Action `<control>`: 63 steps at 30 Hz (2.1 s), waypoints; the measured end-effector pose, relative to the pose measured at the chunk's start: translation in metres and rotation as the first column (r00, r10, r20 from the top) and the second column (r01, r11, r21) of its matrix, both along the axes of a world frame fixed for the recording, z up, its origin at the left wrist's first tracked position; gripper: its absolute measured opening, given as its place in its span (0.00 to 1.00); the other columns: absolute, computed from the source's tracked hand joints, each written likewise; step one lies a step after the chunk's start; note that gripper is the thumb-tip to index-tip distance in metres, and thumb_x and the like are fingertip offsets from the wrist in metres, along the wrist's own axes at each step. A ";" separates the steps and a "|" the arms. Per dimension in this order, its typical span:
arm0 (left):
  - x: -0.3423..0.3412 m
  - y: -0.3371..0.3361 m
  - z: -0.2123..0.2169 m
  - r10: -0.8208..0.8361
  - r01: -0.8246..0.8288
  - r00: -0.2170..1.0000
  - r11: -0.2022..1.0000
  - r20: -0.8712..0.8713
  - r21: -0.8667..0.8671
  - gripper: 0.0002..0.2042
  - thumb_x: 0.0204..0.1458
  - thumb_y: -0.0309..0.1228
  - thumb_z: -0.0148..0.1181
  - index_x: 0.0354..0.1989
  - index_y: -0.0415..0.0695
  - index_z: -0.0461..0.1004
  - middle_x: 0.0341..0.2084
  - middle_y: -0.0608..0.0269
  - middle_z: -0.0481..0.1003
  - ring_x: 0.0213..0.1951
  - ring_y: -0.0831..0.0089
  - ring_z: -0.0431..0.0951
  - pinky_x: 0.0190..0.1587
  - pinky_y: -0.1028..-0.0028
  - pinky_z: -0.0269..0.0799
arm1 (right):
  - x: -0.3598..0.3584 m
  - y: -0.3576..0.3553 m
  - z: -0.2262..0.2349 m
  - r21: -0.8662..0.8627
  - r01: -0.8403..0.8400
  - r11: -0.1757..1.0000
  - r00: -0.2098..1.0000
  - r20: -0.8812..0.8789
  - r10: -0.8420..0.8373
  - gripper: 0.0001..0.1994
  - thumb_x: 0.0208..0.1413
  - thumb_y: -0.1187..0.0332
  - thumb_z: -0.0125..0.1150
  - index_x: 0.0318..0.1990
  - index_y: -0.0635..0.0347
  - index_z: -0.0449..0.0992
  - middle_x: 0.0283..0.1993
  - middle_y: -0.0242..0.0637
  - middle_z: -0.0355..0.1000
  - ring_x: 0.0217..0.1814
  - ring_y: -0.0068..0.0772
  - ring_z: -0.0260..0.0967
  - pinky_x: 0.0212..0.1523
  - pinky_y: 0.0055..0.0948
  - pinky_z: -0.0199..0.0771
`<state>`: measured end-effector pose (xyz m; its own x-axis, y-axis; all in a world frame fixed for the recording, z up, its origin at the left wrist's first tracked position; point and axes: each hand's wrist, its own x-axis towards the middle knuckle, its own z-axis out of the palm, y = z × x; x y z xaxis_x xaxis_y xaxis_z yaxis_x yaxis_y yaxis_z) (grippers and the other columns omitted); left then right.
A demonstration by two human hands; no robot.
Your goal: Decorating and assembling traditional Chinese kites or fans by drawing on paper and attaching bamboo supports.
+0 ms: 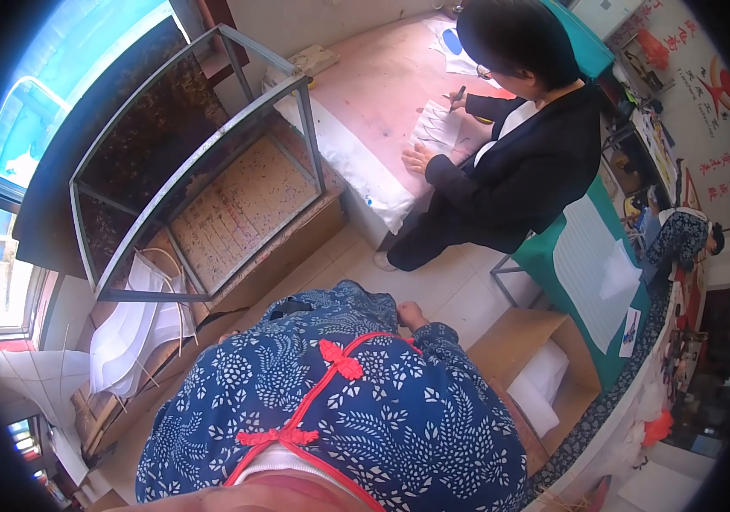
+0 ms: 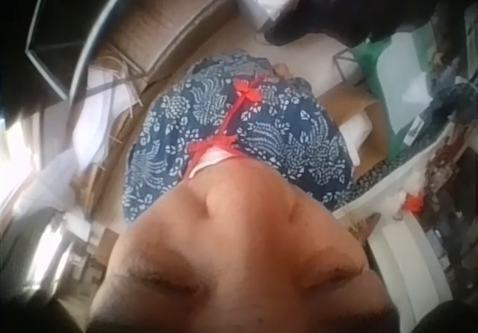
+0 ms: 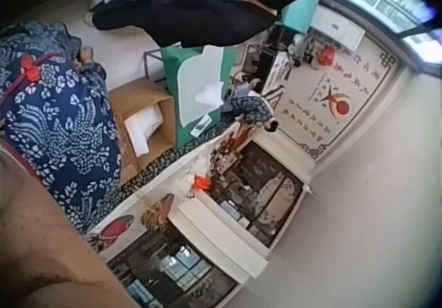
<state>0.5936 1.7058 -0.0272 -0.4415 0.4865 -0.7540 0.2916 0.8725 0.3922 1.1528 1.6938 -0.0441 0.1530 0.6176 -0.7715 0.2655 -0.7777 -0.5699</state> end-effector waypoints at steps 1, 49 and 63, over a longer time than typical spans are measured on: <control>-0.002 -0.001 -0.004 0.014 -0.014 1.000 1.000 0.012 0.001 0.15 0.55 0.36 0.49 0.29 0.35 0.75 0.24 0.57 0.76 0.27 0.69 0.73 0.37 0.70 0.69 | -0.001 0.001 0.002 -0.002 -0.002 1.000 1.000 0.003 0.002 0.10 0.52 0.66 0.54 0.29 0.63 0.77 0.25 0.34 0.73 0.25 0.26 0.66 0.28 0.27 0.67; 0.021 0.004 0.032 -0.032 0.026 0.997 0.997 -0.073 -0.076 0.16 0.55 0.37 0.49 0.31 0.36 0.77 0.27 0.56 0.76 0.31 0.68 0.74 0.39 0.70 0.69 | -0.002 -0.005 0.000 0.077 0.028 0.997 1.000 0.009 -0.028 0.11 0.51 0.67 0.52 0.24 0.65 0.75 0.19 0.36 0.68 0.16 0.29 0.64 0.17 0.27 0.64; 0.025 0.002 0.043 -0.040 0.034 0.996 0.996 -0.078 -0.085 0.16 0.57 0.38 0.48 0.35 0.36 0.76 0.29 0.57 0.76 0.31 0.69 0.74 0.40 0.69 0.68 | 0.001 -0.008 -0.002 0.076 0.031 0.997 0.999 -0.038 -0.028 0.10 0.50 0.68 0.52 0.24 0.65 0.74 0.19 0.37 0.68 0.16 0.30 0.64 0.17 0.28 0.63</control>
<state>0.6191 1.7076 0.0158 -0.4848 0.4402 -0.7558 0.3517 0.8893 0.2924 1.1541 1.6861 -0.0461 0.1444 0.6707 -0.7275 0.2207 -0.7385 -0.6371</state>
